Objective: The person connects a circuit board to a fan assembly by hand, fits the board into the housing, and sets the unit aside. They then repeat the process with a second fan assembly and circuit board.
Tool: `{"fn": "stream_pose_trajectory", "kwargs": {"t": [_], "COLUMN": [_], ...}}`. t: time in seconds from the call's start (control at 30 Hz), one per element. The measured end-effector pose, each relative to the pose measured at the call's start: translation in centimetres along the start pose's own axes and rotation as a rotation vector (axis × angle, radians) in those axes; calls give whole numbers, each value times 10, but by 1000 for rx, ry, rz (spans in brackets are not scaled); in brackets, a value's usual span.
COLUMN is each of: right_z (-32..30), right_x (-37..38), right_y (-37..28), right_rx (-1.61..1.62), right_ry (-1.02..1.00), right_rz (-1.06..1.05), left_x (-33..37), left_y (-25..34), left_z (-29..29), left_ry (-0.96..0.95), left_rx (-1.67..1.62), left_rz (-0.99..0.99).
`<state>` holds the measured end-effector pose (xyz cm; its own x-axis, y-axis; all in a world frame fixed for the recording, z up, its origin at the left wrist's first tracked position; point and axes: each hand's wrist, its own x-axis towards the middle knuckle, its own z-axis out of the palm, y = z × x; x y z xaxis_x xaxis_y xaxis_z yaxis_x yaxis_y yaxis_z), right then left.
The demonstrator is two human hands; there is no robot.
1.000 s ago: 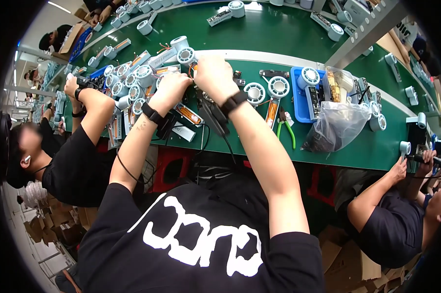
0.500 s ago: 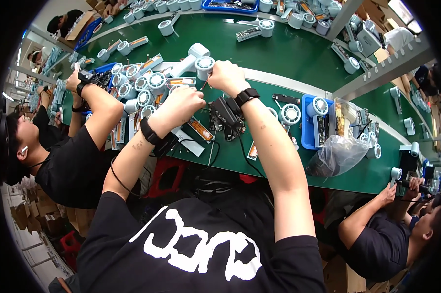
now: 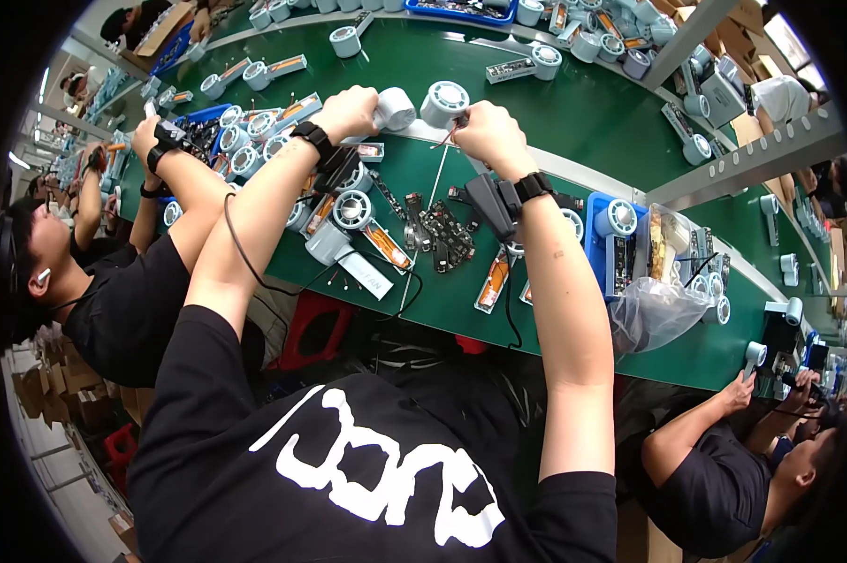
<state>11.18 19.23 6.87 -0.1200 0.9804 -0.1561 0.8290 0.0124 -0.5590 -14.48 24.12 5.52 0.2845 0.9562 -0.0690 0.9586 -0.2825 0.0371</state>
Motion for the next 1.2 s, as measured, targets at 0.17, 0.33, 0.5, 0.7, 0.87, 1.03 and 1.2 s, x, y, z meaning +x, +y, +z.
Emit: {"fn": "stream_pose_trajectory", "kwargs": {"t": [0.17,0.33,0.5,0.7,0.87,1.03,1.2], "right_z": [29,44,52,34,-18,-16,69], "right_x": [6,20,23,-1,-82,-213,-265], "right_y": [-8,-24,-24,11,2,-16,15], "right_rx": [-240,-398,-350,-98,184,431,235], "right_ry": [-18,-135,-89,-77,272,231,338], "right_rz": [-213,-408,-467,-475,-410,-214,-72], "left_x": [-19,-24,-29,-73,-113,-112,-105], "left_y": [-33,-39,-27,36,60,71,78], "left_z": [-6,-24,-35,-45,-3,2,11], "left_ry": [-51,-165,-207,80,42,-58,-71], "left_rx": [120,138,227,119,198,349,372], "left_rz": [180,168,70,329,649,630,652]}}
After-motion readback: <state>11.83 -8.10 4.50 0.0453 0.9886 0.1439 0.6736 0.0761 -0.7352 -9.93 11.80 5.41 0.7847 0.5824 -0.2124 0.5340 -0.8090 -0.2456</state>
